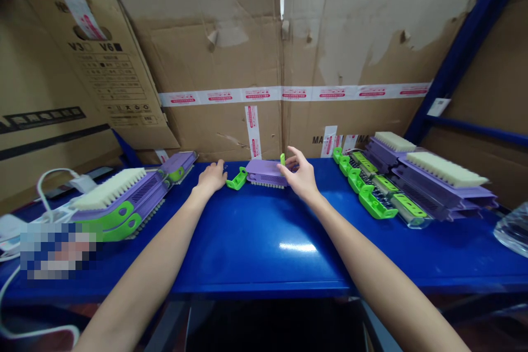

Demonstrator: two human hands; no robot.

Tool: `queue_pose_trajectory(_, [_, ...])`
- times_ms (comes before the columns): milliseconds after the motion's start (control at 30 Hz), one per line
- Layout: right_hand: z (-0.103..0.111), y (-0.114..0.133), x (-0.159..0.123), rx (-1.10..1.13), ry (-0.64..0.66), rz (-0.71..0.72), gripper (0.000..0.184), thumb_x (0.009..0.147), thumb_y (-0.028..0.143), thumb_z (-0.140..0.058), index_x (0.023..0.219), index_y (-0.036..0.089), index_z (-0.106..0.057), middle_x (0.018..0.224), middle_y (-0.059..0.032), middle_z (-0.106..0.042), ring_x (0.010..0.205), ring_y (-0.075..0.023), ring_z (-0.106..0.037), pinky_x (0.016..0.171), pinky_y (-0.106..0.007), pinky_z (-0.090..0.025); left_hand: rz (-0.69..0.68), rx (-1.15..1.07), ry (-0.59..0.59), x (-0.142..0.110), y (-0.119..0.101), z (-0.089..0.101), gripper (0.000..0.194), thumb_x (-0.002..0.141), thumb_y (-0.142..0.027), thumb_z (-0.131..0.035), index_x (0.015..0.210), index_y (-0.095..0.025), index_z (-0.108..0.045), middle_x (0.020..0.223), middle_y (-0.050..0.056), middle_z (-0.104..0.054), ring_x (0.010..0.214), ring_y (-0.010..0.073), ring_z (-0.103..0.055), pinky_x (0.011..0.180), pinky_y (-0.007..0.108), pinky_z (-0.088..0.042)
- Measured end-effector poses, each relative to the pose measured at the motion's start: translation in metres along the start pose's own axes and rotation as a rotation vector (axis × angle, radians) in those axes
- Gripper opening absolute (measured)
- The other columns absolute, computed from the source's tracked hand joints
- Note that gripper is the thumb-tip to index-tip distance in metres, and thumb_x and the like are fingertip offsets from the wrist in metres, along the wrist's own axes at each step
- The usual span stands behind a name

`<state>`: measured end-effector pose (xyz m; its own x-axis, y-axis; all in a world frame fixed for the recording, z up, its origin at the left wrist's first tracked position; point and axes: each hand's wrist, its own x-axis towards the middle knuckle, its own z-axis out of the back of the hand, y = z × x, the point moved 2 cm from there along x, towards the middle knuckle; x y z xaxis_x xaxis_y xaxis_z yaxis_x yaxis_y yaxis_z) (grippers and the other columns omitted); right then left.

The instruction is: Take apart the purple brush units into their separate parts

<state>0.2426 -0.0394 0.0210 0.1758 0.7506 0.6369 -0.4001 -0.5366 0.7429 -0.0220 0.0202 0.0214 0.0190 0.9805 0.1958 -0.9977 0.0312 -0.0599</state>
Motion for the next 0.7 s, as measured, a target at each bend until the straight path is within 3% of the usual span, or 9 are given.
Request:
queue_pose_trajectory(167, [-0.003, -0.004, -0.001, -0.023, 0.075, 0.007, 0.066, 0.071, 0.046, -0.071, 0.127, 0.019, -0.053, 0.08, -0.0019, -0.067, 0.073, -0.0179, -0.061, 0.074, -0.037, -0.049, -0.061, 0.008, -0.024, -0.001, -0.006, 0.005, 0.034, 0.093, -0.026, -0.037, 0.122, -0.014, -0.049, 0.112, 0.021, -0.061, 0.102, 0.0333, -0.062, 0.081, 0.04, -0.048])
queue_pose_trajectory(367, [-0.004, -0.007, -0.001, -0.075, 0.092, 0.036, 0.062, 0.071, 0.048, -0.071, 0.124, 0.019, -0.056, 0.084, -0.0038, -0.068, 0.077, -0.019, -0.061, 0.078, -0.038, -0.049, -0.144, 0.02, -0.119, -0.005, -0.017, 0.014, 0.032, 0.095, -0.027, -0.033, 0.116, -0.014, -0.053, 0.109, 0.019, -0.063, 0.104, 0.032, -0.061, 0.08, 0.039, -0.048])
queue_pose_trajectory(533, [0.01, -0.012, 0.006, -0.177, -0.066, 0.033, 0.06, 0.072, 0.052, -0.068, 0.12, 0.017, -0.059, 0.087, -0.0065, -0.068, 0.078, -0.0204, -0.061, 0.079, -0.038, -0.048, -0.168, 0.039, -0.159, -0.008, -0.021, 0.019, 0.032, 0.097, -0.029, -0.031, 0.112, -0.015, -0.055, 0.106, 0.016, -0.065, 0.103, 0.0293, -0.062, 0.08, 0.035, -0.048])
queue_pose_trajectory(700, [0.03, -0.03, 0.015, -0.338, -0.222, -0.067, 0.064, 0.073, 0.062, -0.06, 0.117, 0.015, -0.062, 0.088, -0.0091, -0.069, 0.073, -0.0216, -0.061, 0.072, -0.037, -0.049, -0.177, 0.052, -0.193, -0.009, -0.022, 0.021, 0.037, 0.098, -0.036, -0.027, 0.109, -0.015, -0.056, 0.105, 0.014, -0.067, 0.1, 0.0283, -0.063, 0.077, 0.036, -0.049])
